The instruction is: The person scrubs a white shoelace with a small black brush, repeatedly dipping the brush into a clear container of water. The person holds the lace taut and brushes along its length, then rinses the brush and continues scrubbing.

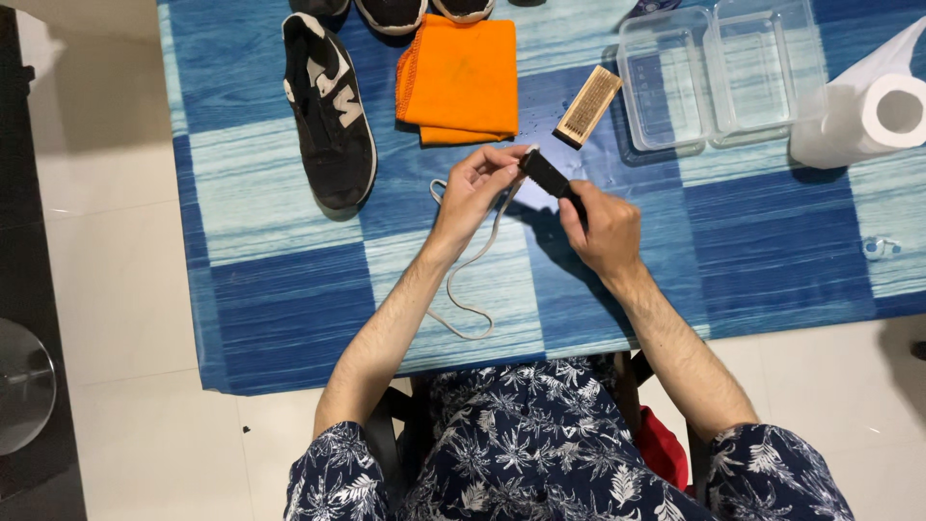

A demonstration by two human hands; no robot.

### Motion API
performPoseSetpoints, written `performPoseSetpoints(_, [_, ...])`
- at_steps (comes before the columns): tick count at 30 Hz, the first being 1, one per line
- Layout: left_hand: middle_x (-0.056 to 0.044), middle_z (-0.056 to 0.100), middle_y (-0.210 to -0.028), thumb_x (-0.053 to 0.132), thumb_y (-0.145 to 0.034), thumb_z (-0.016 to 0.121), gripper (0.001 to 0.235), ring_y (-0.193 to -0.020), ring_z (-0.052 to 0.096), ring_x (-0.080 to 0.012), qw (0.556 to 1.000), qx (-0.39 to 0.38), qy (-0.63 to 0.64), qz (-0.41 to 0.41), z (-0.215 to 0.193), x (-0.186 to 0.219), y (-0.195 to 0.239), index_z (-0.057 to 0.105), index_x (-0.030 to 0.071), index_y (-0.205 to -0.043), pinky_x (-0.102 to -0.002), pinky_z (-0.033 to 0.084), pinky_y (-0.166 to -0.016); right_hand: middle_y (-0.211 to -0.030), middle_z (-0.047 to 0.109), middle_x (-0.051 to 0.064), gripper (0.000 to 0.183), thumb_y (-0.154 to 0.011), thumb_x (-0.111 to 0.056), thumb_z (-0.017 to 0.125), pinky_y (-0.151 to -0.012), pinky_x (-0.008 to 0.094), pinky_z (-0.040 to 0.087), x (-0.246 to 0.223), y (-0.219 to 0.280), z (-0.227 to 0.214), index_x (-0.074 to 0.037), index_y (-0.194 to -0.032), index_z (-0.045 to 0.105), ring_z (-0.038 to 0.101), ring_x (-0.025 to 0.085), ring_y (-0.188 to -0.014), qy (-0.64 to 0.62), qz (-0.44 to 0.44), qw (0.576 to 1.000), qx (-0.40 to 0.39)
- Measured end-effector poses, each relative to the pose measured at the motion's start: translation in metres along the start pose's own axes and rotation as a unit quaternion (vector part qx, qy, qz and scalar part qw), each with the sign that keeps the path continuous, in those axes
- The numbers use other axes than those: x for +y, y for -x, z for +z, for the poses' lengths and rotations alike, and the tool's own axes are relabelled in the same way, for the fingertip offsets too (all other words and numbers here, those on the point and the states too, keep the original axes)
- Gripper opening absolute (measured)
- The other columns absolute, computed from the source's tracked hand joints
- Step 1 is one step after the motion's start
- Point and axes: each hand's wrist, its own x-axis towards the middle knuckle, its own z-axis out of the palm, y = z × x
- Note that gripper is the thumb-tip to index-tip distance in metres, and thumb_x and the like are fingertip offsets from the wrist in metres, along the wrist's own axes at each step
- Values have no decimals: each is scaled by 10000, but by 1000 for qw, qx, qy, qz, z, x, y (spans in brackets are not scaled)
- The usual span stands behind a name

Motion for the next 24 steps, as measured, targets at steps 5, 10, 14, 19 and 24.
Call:
performPoseSetpoints(5, [-207, 704, -1202, 64, -961, 724, 121, -1056, 717, -204, 1000, 3, 5, 1, 2, -1, 0, 665, -22, -1021, -318, 615, -934, -683, 660, 105, 232, -1086, -327, 597, -592, 370, 555, -1, -1, -3, -116, -1091, 696, 711, 304, -645, -11, 18, 1000, 14])
performPoseSetpoints(10, [-239, 689, -1221, 20, -958, 700, 95, -1090, 706, -238, 1000, -5, 15, 3, 0, -2, 1, 640, -41, -1001, -335, 611, -948, -720, 689, 94, 243, -1067, -365, 618, -627, 384, 571, -3, -2, -1, -141, -1108, 704, 725, 305, -684, -2, 0, 1000, -2])
performPoseSetpoints(14, [-264, 681, -1225, -3, -950, 698, 97, -1100, 705, -263, 1000, -7, 29, 1, -1, -7, -1, 621, -54, -979, -359, 606, -958, -711, 682, 107, 271, -1082, -365, 601, -618, 376, 566, 3, 2, 0, -116, -1100, 707, 722, 304, -672, -1, 10, 1000, 13])
performPoseSetpoints(19, [-260, 684, -1212, 4, -952, 690, 88, -1093, 707, -271, 1000, -12, -1, -5, -3, -8, -4, 622, -47, -975, -346, 619, -935, -747, 700, 76, 228, -1069, -356, 613, -645, 378, 577, 5, 0, -5, -154, -1108, 711, 731, 292, -705, 7, 0, 1000, -6])
performPoseSetpoints(24, [-264, 694, -1168, 29, -947, 702, 107, -1053, 723, -278, 1000, -19, -1, -13, 6, -13, -10, 631, -43, -983, -349, 638, -914, -780, 706, 107, 153, -1091, -273, 593, -653, 418, 562, 16, 0, -16, -162, -1108, 696, 723, 334, -738, -30, 63, 997, -15])
